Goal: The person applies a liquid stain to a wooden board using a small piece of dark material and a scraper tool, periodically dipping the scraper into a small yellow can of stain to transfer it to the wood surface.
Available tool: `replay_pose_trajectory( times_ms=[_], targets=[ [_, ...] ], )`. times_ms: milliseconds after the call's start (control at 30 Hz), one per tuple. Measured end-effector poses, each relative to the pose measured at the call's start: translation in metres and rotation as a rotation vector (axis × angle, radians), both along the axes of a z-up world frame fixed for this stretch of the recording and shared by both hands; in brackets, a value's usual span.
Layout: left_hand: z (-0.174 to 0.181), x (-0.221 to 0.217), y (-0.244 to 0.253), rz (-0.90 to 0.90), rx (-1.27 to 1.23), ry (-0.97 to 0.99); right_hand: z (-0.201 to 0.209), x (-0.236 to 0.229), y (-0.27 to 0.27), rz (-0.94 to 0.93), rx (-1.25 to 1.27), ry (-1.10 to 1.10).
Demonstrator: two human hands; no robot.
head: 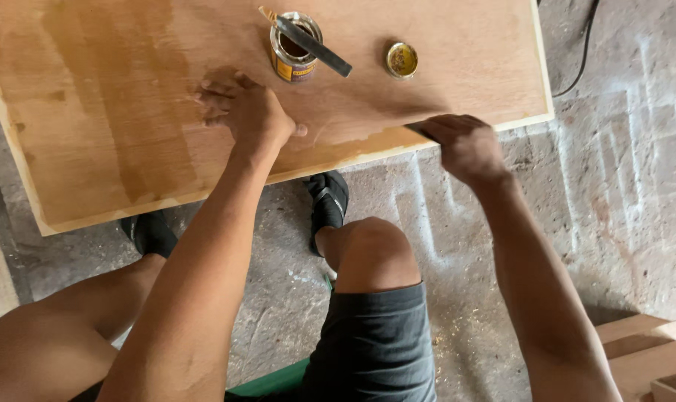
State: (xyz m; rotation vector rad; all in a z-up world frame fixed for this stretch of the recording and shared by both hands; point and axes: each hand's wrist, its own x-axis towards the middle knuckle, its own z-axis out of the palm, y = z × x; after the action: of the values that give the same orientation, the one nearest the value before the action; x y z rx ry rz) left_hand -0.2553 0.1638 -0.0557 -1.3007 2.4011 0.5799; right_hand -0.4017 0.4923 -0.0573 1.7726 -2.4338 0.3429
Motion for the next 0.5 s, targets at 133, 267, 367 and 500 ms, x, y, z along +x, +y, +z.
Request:
replay_pose_trajectory(
  times_ms=[133,267,367,500],
  targets=[
    [0.001,0.0,0.0,-0.02,-0.031,0.008,-0.01,0.026,-0.001,0.053,-0.088,0.12],
    [0.003,-0.003,0.001,0.008,-0.004,-0.043,0.003,0.018,0.007,0.001,0.087,-0.064],
    [0.001,-0.005,-0.002,-0.003,0.0,-0.066,-0.014,0.019,-0.017,0.005,0.122,-0.104],
    [-0.005,-0.002,-0.001,0.0,-0.005,-0.029,-0.041,0.041,-0.001,0.046,-0.123,0.147]
  ],
)
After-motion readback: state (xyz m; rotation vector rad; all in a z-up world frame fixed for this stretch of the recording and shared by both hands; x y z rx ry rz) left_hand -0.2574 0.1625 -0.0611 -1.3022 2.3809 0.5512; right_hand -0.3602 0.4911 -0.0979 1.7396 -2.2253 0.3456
